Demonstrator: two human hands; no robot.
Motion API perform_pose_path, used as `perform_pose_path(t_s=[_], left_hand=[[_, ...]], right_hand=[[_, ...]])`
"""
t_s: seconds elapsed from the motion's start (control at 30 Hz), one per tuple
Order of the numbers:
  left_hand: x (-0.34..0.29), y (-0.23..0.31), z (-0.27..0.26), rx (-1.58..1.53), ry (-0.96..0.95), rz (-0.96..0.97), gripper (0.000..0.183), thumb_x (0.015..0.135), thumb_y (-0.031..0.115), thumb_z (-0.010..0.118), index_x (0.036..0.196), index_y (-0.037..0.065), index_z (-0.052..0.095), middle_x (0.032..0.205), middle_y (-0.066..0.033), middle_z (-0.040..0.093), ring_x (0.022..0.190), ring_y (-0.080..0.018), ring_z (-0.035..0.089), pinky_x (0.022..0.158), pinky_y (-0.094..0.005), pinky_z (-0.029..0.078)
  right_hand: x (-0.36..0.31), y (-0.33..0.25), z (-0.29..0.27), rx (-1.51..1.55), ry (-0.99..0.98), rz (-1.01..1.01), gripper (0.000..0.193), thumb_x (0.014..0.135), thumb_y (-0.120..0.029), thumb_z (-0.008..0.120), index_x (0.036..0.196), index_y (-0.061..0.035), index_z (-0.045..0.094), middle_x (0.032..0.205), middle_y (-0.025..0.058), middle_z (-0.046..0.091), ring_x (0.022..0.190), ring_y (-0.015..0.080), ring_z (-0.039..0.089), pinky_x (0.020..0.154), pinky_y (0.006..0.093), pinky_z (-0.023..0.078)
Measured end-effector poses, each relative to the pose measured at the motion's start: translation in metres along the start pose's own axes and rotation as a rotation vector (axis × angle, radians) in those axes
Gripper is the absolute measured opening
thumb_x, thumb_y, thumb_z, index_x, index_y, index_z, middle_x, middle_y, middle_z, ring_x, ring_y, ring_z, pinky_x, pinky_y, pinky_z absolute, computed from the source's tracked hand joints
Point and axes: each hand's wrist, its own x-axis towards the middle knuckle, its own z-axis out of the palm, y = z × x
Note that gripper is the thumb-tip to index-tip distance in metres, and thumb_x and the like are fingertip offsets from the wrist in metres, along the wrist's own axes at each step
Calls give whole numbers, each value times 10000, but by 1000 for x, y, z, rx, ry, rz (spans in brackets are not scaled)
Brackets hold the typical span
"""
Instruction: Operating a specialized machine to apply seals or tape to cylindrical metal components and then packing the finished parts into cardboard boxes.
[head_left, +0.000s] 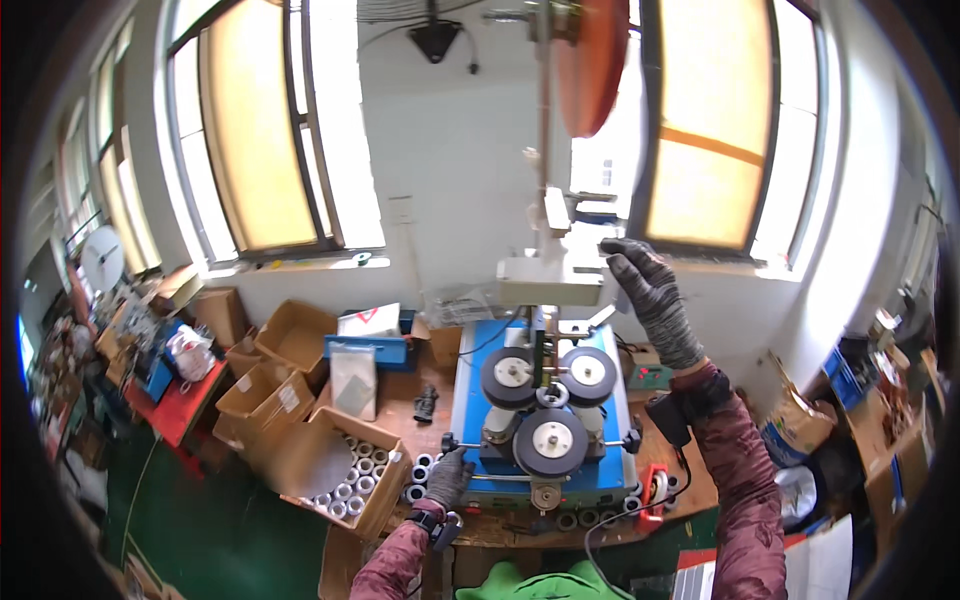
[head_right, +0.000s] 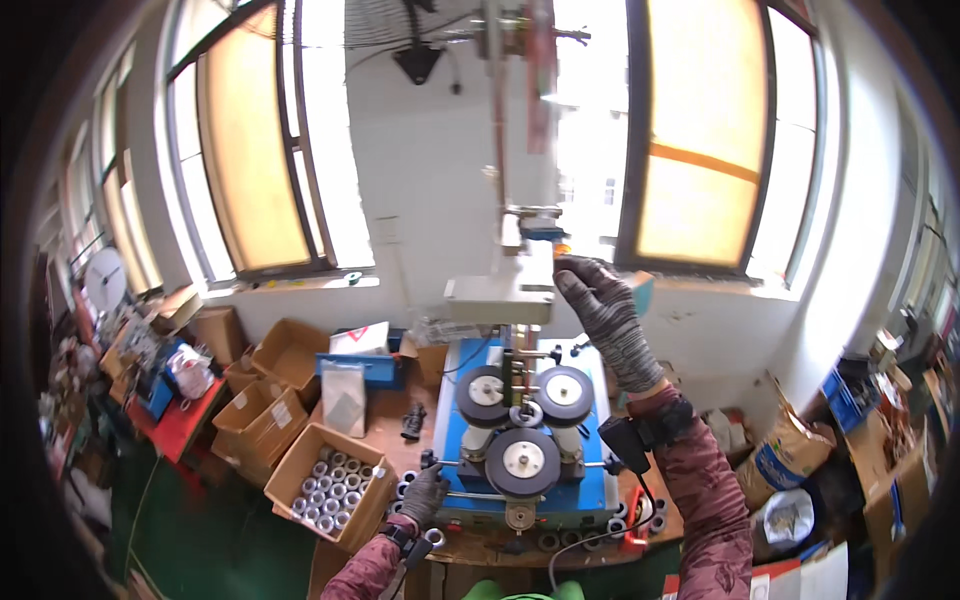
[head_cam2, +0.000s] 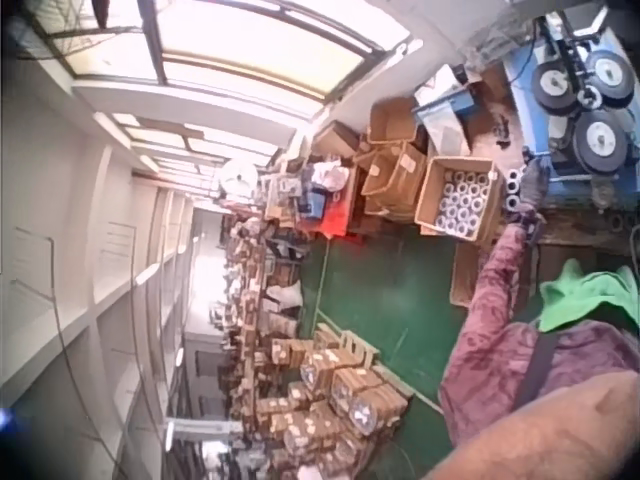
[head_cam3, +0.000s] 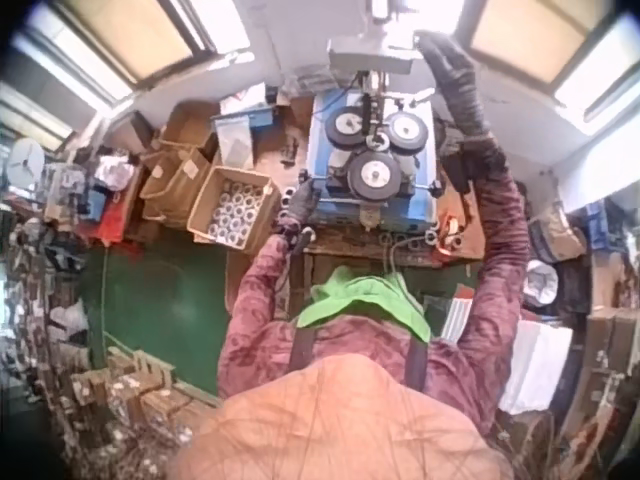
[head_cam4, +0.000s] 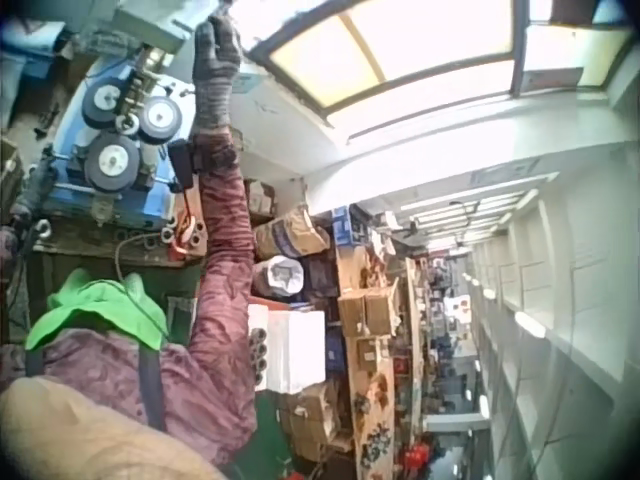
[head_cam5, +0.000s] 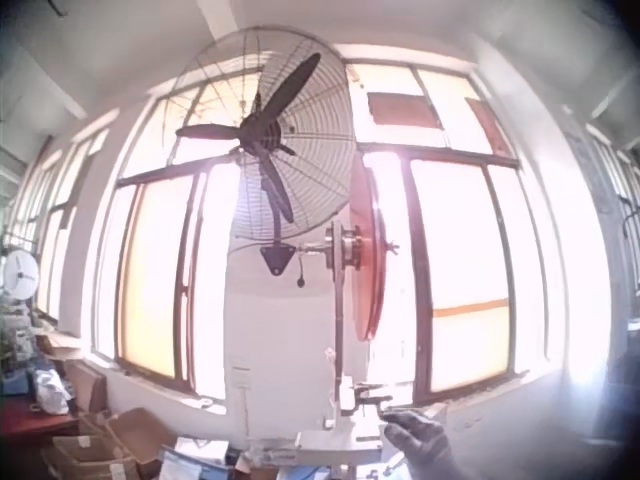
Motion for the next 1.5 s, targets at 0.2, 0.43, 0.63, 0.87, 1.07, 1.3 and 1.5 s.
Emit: perform_pose_path(t_s=[0.2,0.43,0.63,0.87,1.07,1.3,1.5], left_hand=[[-14,20,-20,-23,-28,-32,438,877,277,521,1240,40,461,1059,-215,562,928,-371,571,782,-425,460],[-45,40,-74,-41,78,-230,376,877,280,551,1158,33,517,1064,-180,583,990,-329,570,845,-399,451],[-9,88,-72,-144,198,-29,285,867,181,567,1117,48,543,987,-162,605,894,-317,602,766,-378,478],[14,137,-79,-299,228,112,193,836,92,597,1025,53,589,872,-137,631,798,-297,624,680,-368,495],[-9,179,-43,-548,-117,122,218,894,175,556,1073,54,580,936,-125,614,875,-266,613,787,-332,477],[-25,202,-2,-701,-533,-29,199,870,204,581,1022,77,589,877,-95,621,807,-186,602,736,-325,482],[9,212,-36,-825,-240,-41,190,811,54,667,997,41,632,931,-39,633,864,-97,587,764,-254,493]], right_hand=[[10,32,-12,120,61,-37,83,846,-34,570,904,14,605,837,30,559,783,95,531,640,216,455],[2,21,-21,-161,-132,31,35,865,-27,533,830,-26,538,674,12,470,577,93,446,528,241,388],[-20,15,-25,-400,-47,-199,45,831,-27,546,827,10,520,672,105,476,627,173,478,564,325,404],[-105,47,48,-206,-61,-92,73,775,-27,582,740,-48,521,636,141,511,573,321,540,520,376,422],[-268,53,63,-155,-398,285,78,724,-90,626,739,-84,550,665,118,548,600,299,568,551,361,461],[-340,49,47,-72,-480,431,92,763,-117,597,803,-34,599,711,138,579,650,308,588,587,364,468],[-341,55,38,79,-402,558,139,795,-176,618,887,-74,629,829,109,618,781,281,615,673,362,491]])
